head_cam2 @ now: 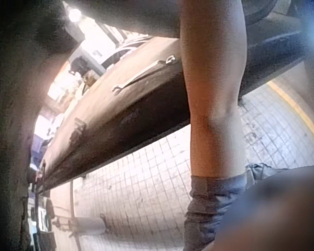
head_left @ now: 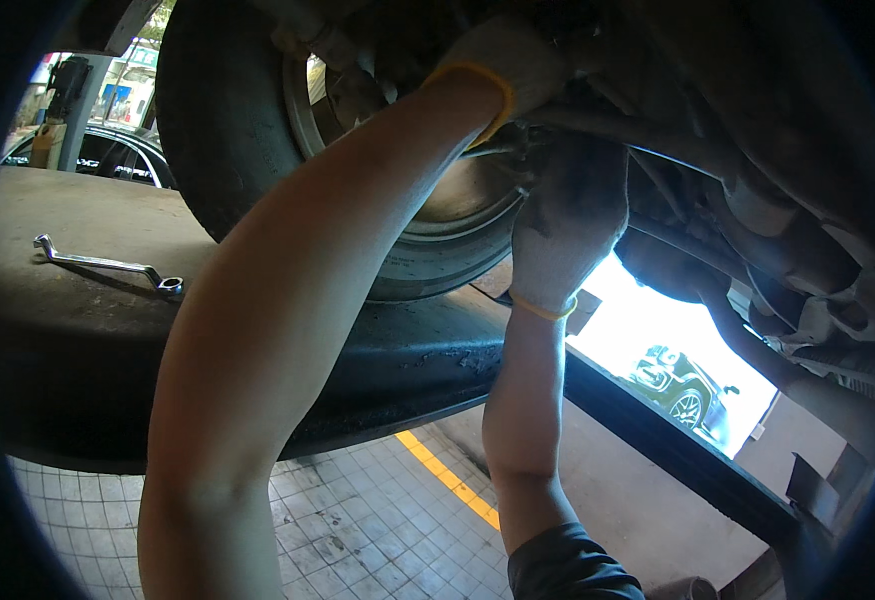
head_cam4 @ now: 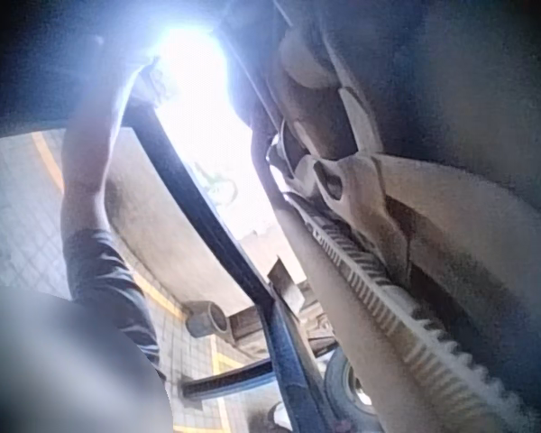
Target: The person works under a lifted vehicle, using a wrench to tighten bolts on the rear suspension assembly. They reposition the wrench and adjust their stance multiple times while applying torque to the fasteners.
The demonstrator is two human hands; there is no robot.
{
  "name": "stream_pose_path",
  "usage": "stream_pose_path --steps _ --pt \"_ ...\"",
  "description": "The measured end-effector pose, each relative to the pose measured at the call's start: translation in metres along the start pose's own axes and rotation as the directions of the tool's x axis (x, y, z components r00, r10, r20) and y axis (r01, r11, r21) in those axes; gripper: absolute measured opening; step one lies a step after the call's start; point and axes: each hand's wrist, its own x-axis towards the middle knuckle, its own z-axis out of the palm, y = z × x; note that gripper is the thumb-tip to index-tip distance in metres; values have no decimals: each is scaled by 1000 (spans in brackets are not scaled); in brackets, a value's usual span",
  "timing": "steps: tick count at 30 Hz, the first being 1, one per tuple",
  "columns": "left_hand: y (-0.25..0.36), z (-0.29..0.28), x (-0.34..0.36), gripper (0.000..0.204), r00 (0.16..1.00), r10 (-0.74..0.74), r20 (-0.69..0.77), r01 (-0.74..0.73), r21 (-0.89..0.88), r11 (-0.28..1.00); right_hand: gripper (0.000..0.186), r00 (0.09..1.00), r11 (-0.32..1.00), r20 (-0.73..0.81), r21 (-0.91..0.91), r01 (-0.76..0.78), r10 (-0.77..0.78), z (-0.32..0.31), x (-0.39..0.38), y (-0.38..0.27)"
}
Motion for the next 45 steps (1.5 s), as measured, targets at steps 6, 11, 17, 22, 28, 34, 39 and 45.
stream_pose_path --steps 6,11,17,22,28,34,39,45 --pt "-1 -1 4 31 996 -61 66 67 -82 994 30 986 999 -166 -30 -37 31 8 -1 1" --pt "-1 3 5 32 985 -141 98 158 -190 969 29 988 983 -49 116 -142 148 9 0 4" --pt "-4 14 0 38 997 -15 -78 9 -80 997 32 888 696 119 579 -425 443 7 -3 2" --pt "-5 13 -1 36 999 -12 -32 11 -24 1000 37 664 -2 344 889 -458 663 -7 -2 0" --pt "-3 5 -2 35 1000 -22 -20 21 -46 999 31 716 366 -3 860 -354 699 -4 2 22" --pt "-1 -7 -10 34 968 70 -241 -102 -122 987 26 939 910 -242 392 -135 243 7 11 44" --pt "2 -7 -16 34 877 142 -459 -224 -128 966 25 964 966 -137 151 -208 229 2 26 43" --pt "5 3 2 31 997 -39 63 35 59 998 33 972 971 -77 -81 -226 220 8 37 63"
